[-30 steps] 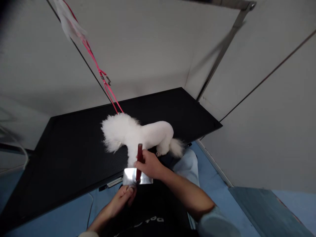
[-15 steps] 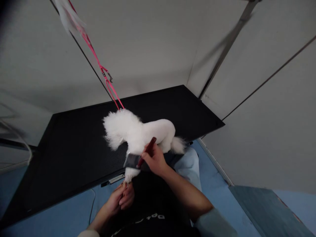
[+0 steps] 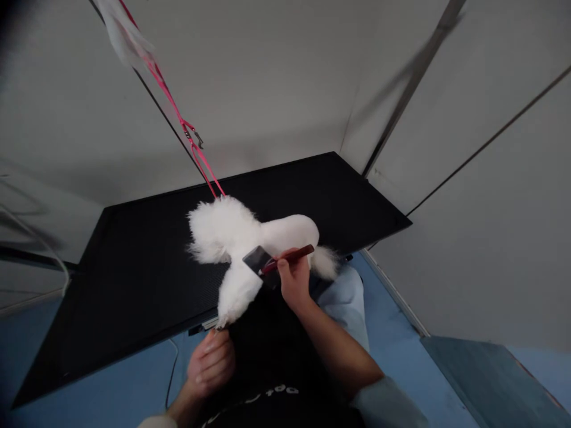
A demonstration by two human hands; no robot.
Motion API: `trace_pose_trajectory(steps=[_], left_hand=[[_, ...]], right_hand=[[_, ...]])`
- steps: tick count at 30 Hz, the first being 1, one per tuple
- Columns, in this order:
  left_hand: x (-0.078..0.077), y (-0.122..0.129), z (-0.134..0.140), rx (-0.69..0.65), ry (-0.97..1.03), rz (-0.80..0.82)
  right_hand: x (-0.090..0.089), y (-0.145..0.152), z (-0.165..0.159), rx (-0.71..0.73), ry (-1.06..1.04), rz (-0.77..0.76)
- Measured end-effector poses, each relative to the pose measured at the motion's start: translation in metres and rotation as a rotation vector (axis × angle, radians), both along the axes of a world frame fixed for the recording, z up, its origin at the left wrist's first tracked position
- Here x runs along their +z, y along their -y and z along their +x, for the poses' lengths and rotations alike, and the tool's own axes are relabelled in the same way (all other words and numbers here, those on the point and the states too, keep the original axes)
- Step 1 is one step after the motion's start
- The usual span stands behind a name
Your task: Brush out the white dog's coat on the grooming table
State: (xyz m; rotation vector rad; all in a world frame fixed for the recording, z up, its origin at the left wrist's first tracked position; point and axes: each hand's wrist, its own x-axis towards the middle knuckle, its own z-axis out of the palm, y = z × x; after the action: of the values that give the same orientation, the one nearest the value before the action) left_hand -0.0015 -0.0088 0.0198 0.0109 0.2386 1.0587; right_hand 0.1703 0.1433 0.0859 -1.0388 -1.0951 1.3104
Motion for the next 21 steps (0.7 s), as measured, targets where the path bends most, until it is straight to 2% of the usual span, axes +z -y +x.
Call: trace_pose_trajectory(steps=[3,4,8,9,12,13,16,17,18,21], left_hand=[[-0.001,0.002,-0.002,0.045,-0.058,-0.053],[-0.001,0.002,-0.002,0.056,-0.079,-0.078],[0.002,0.000,-0.002,0.077,-0.113,-0.132],[0.003,-0.001,-0.002,0.078,-0.090,-0.127],[0.006,-0.003,-0.003,0.053,0.021,-0.110],[0.007,-0.003,-0.004,0.039,0.052,-0.105],[0.008,-0.003,-0.004,0.014,0.089,-0.080],[0.008,-0.003,-0.004,0.009,0.090,-0.075],[0.007,-0.003,-0.005,0.006,0.087,-0.072],[0.005,-0.002,-0.007,0.004,0.066,-0.060]], right_hand=[[-0.004,0.003,-0.003,0.243,-0.003,-0.040],[-0.005,0.003,-0.004,0.274,0.000,-0.057],[-0.011,0.004,-0.006,0.038,-0.027,-0.017],[-0.011,0.004,-0.006,0.057,-0.024,-0.013],[-0.011,0.001,-0.006,0.253,0.013,-0.054],[-0.011,-0.001,-0.005,0.250,0.018,-0.061],[-0.009,-0.006,-0.002,0.006,0.009,-0.030],[-0.010,-0.006,-0.002,-0.025,0.006,-0.020],[-0.010,-0.006,-0.002,0.012,0.008,-0.018],[-0.016,-0.006,-0.003,0.254,0.020,-0.054]])
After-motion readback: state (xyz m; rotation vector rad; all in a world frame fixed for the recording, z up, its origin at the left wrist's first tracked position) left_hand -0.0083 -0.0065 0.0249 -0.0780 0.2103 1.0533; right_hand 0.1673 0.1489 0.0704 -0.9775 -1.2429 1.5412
